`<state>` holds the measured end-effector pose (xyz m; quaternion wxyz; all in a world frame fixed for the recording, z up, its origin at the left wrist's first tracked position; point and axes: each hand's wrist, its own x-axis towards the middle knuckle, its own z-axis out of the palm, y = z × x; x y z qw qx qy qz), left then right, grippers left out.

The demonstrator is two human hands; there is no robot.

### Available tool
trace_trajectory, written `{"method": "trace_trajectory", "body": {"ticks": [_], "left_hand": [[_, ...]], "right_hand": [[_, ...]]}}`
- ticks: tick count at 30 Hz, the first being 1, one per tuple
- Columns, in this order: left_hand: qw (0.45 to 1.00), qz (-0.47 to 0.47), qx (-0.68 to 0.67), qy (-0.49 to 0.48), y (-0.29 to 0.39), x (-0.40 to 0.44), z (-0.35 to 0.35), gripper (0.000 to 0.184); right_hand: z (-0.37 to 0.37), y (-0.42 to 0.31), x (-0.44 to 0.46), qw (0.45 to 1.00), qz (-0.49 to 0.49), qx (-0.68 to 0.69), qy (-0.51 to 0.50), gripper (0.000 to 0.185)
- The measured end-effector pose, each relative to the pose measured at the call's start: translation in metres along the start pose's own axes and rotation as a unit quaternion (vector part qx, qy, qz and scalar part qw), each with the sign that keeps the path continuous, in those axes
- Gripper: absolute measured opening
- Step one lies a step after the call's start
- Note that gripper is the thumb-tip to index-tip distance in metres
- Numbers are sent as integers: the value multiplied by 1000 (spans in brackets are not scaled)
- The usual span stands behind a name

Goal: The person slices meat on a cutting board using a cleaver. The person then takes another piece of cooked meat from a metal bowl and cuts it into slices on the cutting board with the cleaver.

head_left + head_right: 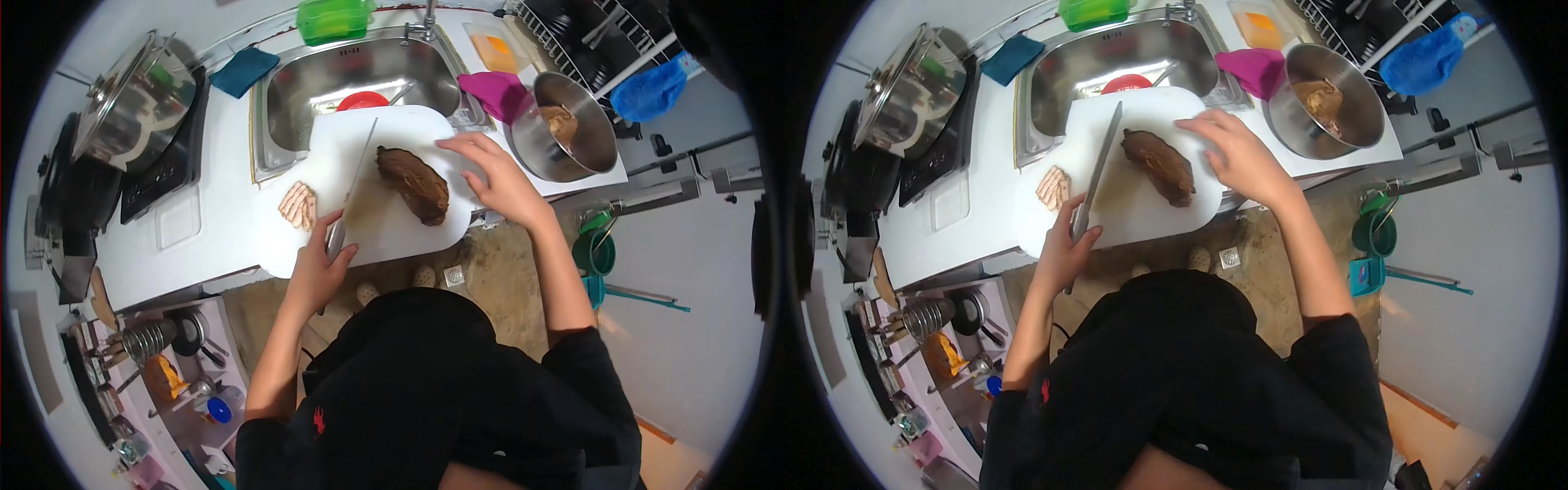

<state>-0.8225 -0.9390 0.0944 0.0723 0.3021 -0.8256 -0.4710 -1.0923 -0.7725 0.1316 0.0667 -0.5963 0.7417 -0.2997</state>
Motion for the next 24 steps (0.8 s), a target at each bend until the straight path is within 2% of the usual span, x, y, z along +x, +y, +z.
{"method": "trace_trajectory", "body": {"ticks": [1,4,5,7,8,10,14,17,19,22,24], "left_hand": [[1000,7,10,5,-1,1,1,54],[997,-70,-5,-18,-2,2,3,52],[999,-49,-12,-11,-5,1,5,51],[1000,-7,-25,2,-9,1,8,50],[999,-29,-25,-4,-5,-1,7,50],[997,-76,-27,-13,7,-5,4,51],[994,-92,-40,-30,14,-10,-1,50],[994,-96,-27,-48,26,-11,-7,48],[993,-101,-19,-64,30,-11,-10,47],[999,-12,37,-14,17,-10,-7,46],[998,-61,4,1,18,-10,-7,45]], "right_hand": [[-1,-4,2,1000,5,-26,-14,65],[-2,-18,14,976,-93,-176,-89,66],[1,-18,19,962,-128,-208,-122,64],[15,-6,24,929,-219,-274,-120,60],[20,0,27,907,-264,-307,-118,58],[15,2,39,896,-275,-317,-145,56],[16,-3,49,900,-264,-295,-182,61],[35,7,55,916,-266,-265,-141,72],[47,6,62,928,-273,-218,-130,67],[61,3,74,930,-282,-206,-112,62],[66,-2,82,933,-261,-219,-118,61]]}}
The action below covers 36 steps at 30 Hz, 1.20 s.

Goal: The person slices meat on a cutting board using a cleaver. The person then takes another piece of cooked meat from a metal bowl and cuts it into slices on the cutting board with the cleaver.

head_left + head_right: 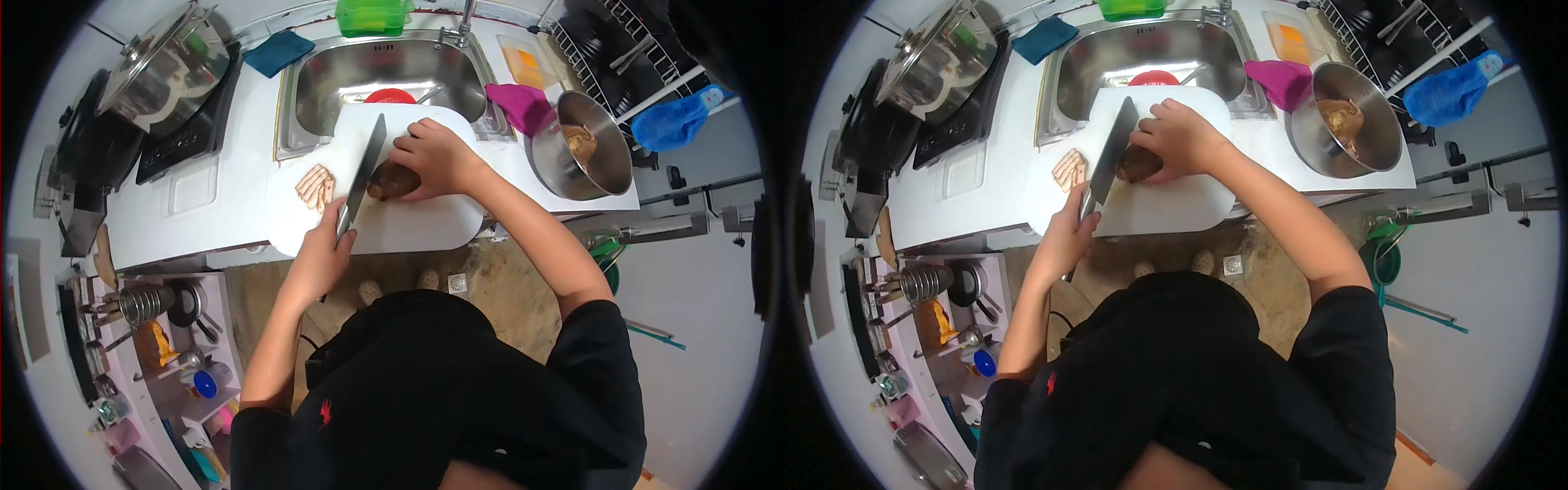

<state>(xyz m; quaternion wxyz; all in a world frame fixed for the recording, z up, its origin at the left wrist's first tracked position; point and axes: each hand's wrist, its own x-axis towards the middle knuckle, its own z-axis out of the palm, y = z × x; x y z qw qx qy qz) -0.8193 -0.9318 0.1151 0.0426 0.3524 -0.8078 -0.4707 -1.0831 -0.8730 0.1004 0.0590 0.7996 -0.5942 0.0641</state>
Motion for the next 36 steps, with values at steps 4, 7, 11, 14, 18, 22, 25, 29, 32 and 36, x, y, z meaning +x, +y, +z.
{"method": "trace_trajectory", "body": {"ticks": [4,7,11,14,18,22,25,29,32,36], "left_hand": [[994,89,-7,60,-19,0,9,49],[995,74,-11,69,-22,-3,15,52],[998,-3,-61,24,-4,-10,9,54],[997,3,-71,21,-2,-10,7,54],[998,1,-52,18,-6,-9,9,54],[999,-25,-45,2,0,-9,7,53],[998,40,-24,48,-15,-6,17,51],[999,19,12,48,-12,-6,20,49],[998,24,44,39,1,-8,20,47],[998,4,63,31,11,-10,23,46]], "right_hand": [[-3,0,12,990,126,39,-50,61],[-9,-3,8,984,160,62,-39,59],[-21,-5,3,977,176,80,-88,55],[-29,-3,7,942,250,139,-172,54],[-38,-2,2,897,309,241,-205,67],[-26,3,-39,890,281,359,-28,73],[-27,-11,-63,902,253,348,27,75],[-3,-33,-78,892,248,363,107,58],[14,-41,-80,861,278,381,192,52],[32,-45,-81,857,258,347,280,51]]}}
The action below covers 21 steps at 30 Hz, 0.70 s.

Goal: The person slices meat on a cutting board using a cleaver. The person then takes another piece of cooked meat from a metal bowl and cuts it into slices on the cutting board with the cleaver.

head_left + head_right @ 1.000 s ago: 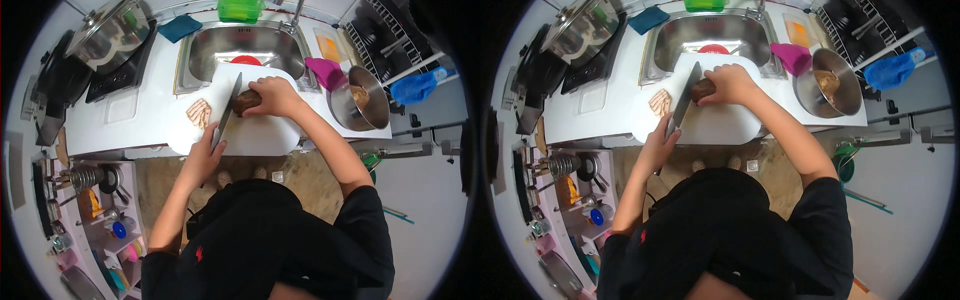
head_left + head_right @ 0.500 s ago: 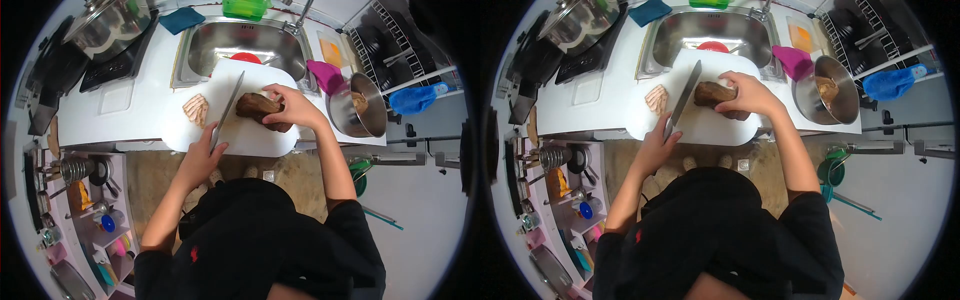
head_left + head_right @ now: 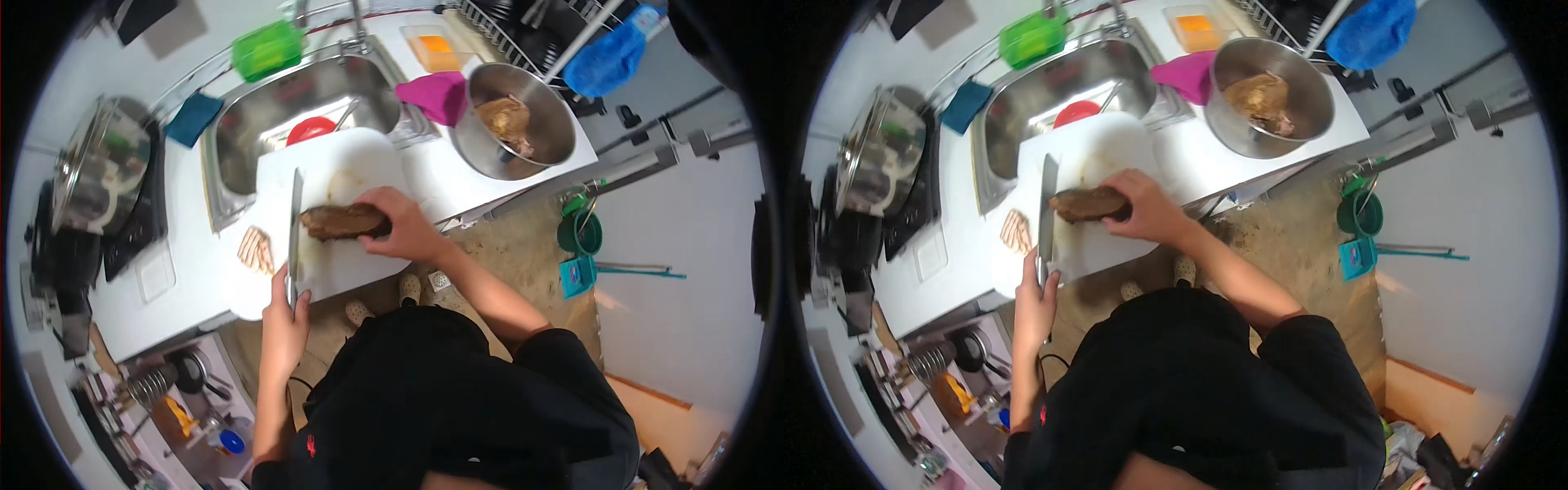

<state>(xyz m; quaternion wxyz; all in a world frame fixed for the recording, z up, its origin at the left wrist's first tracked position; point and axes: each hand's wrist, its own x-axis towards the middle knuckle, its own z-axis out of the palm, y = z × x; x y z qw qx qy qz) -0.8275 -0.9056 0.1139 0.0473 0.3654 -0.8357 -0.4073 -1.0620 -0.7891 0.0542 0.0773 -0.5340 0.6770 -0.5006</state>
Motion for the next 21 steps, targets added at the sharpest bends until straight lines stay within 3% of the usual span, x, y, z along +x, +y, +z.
{"method": "trace_trajectory", "body": {"ticks": [8,16,19,21], "left_hand": [[999,6,37,34,10,-2,15,39],[981,-176,-76,11,16,-4,20,24],[975,-162,-137,59,15,-6,25,21],[981,-158,-101,59,12,-7,24,22]], "right_hand": [[11,11,-9,998,-32,26,52,53],[9,16,-6,997,-20,70,39,52],[7,16,-5,996,-18,77,34,51],[8,17,-4,995,-27,81,47,51]]}}
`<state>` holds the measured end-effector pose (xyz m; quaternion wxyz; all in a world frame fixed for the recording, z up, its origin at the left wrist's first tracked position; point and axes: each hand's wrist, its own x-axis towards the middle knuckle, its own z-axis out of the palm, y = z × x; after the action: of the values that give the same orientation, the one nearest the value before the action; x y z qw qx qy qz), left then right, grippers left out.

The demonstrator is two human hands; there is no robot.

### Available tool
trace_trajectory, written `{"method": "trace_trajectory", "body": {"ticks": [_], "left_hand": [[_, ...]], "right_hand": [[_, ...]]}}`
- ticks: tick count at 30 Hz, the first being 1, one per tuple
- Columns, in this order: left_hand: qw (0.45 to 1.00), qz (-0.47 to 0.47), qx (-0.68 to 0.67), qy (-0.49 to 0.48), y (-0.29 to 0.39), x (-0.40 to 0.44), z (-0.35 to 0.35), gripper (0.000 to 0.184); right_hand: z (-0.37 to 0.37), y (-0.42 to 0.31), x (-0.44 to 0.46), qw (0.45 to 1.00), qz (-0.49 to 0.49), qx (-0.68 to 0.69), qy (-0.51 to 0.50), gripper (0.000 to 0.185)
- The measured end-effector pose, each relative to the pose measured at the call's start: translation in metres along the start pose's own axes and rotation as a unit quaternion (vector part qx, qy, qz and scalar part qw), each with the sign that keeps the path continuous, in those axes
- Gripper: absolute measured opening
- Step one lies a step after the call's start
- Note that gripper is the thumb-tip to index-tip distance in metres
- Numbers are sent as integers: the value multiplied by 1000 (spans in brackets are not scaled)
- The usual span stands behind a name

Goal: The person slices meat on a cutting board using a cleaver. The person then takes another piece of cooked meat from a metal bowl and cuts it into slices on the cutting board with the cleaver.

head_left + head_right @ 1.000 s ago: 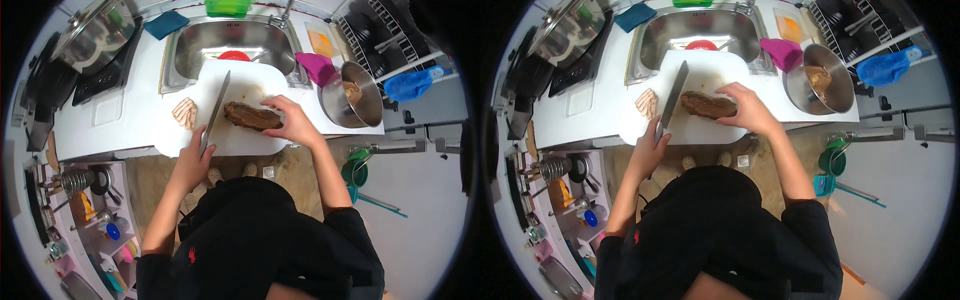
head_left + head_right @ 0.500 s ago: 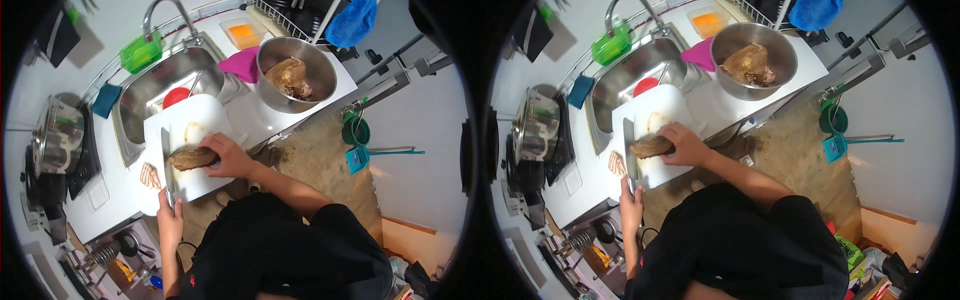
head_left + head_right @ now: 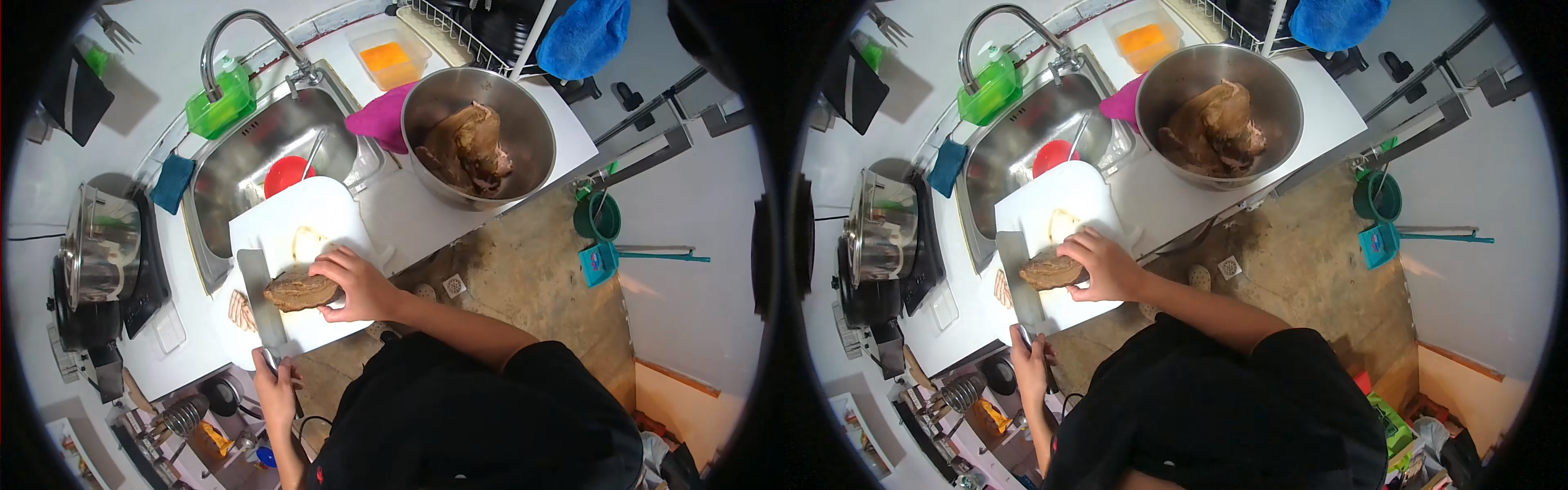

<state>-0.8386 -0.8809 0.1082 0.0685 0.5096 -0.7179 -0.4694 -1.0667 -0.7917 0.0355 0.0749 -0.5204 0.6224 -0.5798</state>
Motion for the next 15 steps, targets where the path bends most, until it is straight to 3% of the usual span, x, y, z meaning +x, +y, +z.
{"method": "trace_trajectory", "body": {"ticks": [8,11,13,15], "left_hand": [[993,20,112,4,3,-1,0,20],[988,72,136,23,-10,4,0,21],[996,32,84,11,-1,3,3,21],[1000,5,21,19,1,-2,0,18]], "right_hand": [[3,3,-4,1000,1,11,28,48],[4,4,-5,1000,16,14,22,50],[3,1,-8,998,52,31,0,51],[5,5,-9,1000,27,5,14,51]]}}
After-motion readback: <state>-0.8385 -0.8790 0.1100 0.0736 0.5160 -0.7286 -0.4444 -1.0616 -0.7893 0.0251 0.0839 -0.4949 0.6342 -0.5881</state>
